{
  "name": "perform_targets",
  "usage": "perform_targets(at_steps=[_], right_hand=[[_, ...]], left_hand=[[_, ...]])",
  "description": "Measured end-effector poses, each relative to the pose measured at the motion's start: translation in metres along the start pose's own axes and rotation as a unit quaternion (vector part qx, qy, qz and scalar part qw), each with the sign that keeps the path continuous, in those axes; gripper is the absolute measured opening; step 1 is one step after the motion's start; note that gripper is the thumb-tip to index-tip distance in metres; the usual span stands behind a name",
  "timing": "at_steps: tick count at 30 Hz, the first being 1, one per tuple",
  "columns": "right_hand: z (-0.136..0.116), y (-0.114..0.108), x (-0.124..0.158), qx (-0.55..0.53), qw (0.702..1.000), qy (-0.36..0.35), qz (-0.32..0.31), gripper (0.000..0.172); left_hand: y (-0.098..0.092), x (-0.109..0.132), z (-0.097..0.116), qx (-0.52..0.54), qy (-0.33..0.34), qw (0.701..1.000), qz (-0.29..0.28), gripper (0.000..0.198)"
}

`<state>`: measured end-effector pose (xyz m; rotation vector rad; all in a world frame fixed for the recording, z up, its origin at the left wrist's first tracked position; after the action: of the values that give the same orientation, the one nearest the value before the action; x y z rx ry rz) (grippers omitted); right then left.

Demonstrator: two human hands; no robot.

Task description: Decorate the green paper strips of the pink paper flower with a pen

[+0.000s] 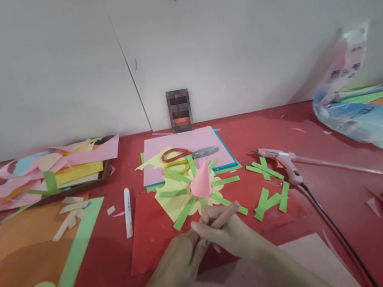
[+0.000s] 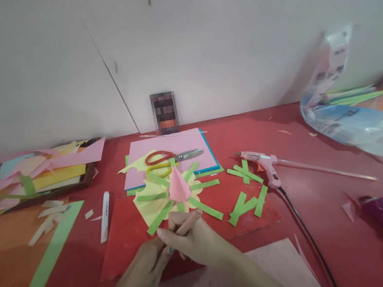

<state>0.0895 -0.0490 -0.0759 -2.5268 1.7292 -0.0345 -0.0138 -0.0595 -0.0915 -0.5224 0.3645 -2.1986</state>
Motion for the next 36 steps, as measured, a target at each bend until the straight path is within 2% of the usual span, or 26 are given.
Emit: perform_targets(at_steps=[8, 13, 19, 20, 21, 22, 23, 25, 27, 29, 31, 33, 36], right_hand=[[0.003, 0.001, -0.001, -0.051, 0.998, -0.024, -0.004, 0.034], [0.006, 0.000, 0.000, -0.072, 0.997, -0.005, -0.013, 0.034], [0.001, -0.002, 0.000, -0.066, 0.997, -0.006, -0.033, 0.034], [0.000, -0.009, 0.000, -0.084, 0.996, -0.009, -0.021, 0.033], [-0.002, -0.021, -0.001, -0.116, 0.993, -0.024, 0.020, 0.033], [-0.004, -0.038, 0.000, -0.156, 0.982, -0.049, 0.096, 0.034], [-0.007, -0.058, 0.002, -0.195, 0.957, -0.099, 0.189, 0.039], [-0.011, -0.086, 0.006, -0.202, 0.936, -0.139, 0.251, 0.043], [-0.016, -0.107, 0.013, -0.160, 0.915, -0.182, 0.323, 0.039], [-0.017, -0.110, 0.014, -0.131, 0.917, -0.183, 0.330, 0.031], [-0.016, -0.102, 0.014, -0.125, 0.924, -0.165, 0.322, 0.025], [-0.015, -0.088, 0.010, -0.120, 0.942, -0.142, 0.278, 0.021], [-0.016, -0.067, 0.003, -0.159, 0.960, -0.149, 0.174, 0.037]], left_hand=[[-0.001, 0.002, 0.005, 0.053, 0.011, 0.998, 0.008, 0.032], [-0.004, 0.002, 0.007, 0.059, 0.021, 0.998, -0.018, 0.037], [0.001, 0.007, 0.003, 0.102, -0.024, 0.992, -0.071, 0.043], [0.003, 0.008, 0.002, 0.105, -0.031, 0.991, -0.080, 0.043], [0.004, 0.009, 0.001, 0.106, -0.037, 0.990, -0.090, 0.042], [0.005, 0.010, 0.000, 0.104, -0.041, 0.989, -0.093, 0.041], [0.005, 0.010, -0.001, 0.108, -0.038, 0.989, -0.089, 0.040], [0.001, 0.007, -0.003, 0.124, -0.023, 0.990, -0.056, 0.037], [-0.005, 0.003, -0.008, 0.113, -0.024, 0.993, -0.012, 0.032], [-0.012, 0.000, -0.013, 0.098, -0.032, 0.994, 0.039, 0.026], [-0.016, -0.002, -0.015, 0.099, -0.045, 0.992, 0.066, 0.025], [-0.016, -0.002, -0.017, 0.109, -0.063, 0.989, 0.074, 0.025], [-0.014, -0.002, -0.015, 0.134, -0.074, 0.986, 0.063, 0.027]])
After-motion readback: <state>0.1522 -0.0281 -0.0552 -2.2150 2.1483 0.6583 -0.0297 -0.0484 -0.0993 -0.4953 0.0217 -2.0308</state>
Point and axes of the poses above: each hand's wrist, its own x-axis away from the middle knuckle, its own y-axis out of the palm, z = x × y, the point moved 5 cm from there along -x, towards the middle knuckle, and after that the axes turned 8 degrees about -y, right-handed, at the moved point
